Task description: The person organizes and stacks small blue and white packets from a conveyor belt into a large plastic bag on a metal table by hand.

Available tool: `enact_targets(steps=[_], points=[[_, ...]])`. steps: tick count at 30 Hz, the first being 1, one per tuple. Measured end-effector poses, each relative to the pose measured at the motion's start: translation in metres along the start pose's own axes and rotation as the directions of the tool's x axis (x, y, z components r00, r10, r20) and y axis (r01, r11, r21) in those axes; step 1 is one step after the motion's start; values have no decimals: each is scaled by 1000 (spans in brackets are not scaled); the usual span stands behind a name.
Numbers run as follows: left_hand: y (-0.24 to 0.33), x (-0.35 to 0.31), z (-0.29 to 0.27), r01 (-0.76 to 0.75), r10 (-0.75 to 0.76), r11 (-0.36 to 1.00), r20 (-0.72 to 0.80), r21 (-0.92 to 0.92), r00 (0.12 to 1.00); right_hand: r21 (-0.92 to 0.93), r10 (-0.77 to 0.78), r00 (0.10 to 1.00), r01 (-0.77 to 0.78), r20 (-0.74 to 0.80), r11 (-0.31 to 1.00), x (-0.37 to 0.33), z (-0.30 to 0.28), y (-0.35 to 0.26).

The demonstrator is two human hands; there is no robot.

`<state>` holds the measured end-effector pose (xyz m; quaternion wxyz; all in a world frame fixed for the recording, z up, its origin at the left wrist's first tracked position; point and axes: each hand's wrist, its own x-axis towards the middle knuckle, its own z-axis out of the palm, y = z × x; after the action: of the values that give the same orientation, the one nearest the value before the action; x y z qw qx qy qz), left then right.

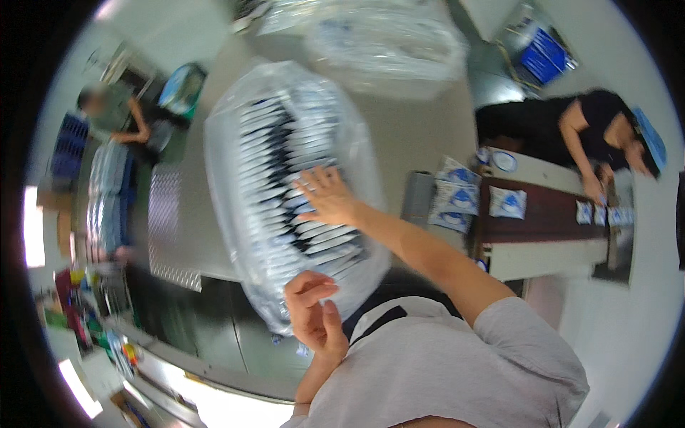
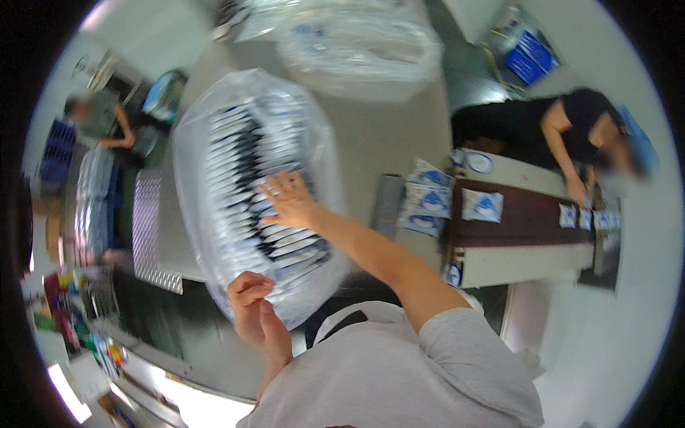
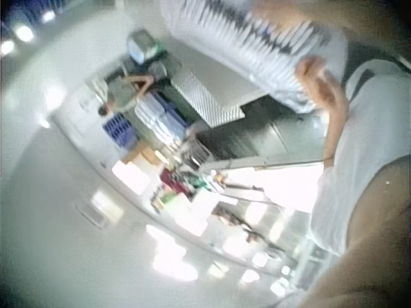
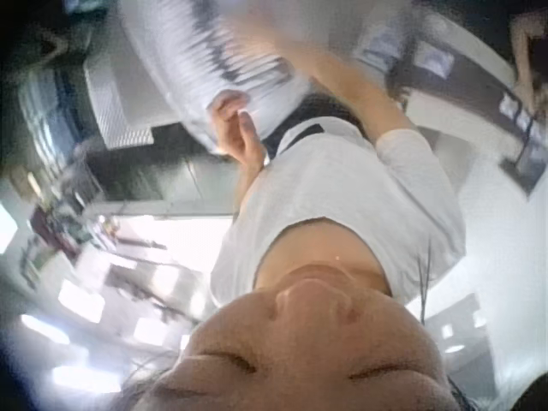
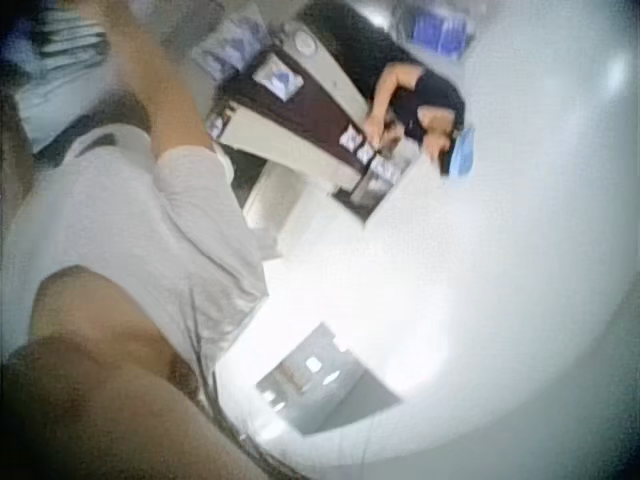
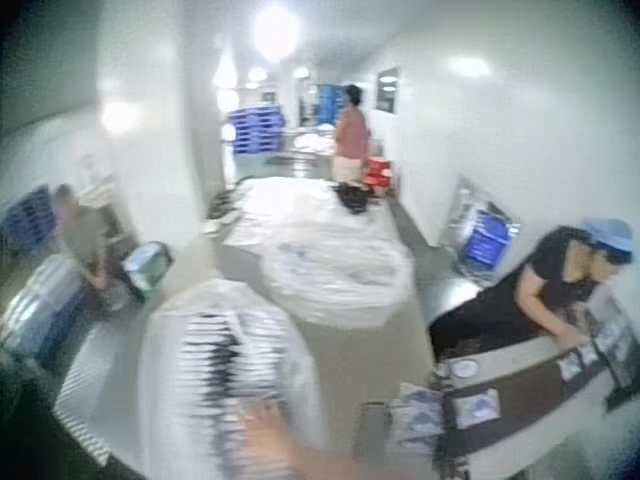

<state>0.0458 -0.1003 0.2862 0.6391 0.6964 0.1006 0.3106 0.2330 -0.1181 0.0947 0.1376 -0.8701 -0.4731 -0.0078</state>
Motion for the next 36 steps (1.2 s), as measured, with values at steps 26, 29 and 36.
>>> enact_targets(steps=[26,29,36], points=[[-233,-152,259,914,-797,29,542,-405,266,402,545,474,-880,692,254,-313,-42,196],[-210,-143,244,928,-748,129,580,-350,323,716,570,654,-681,498,156,-335,-47,173],[-76,-28,161,532,-334,844,710,-67,620,877,327,825,-369,461,-306,-297,-55,172]])
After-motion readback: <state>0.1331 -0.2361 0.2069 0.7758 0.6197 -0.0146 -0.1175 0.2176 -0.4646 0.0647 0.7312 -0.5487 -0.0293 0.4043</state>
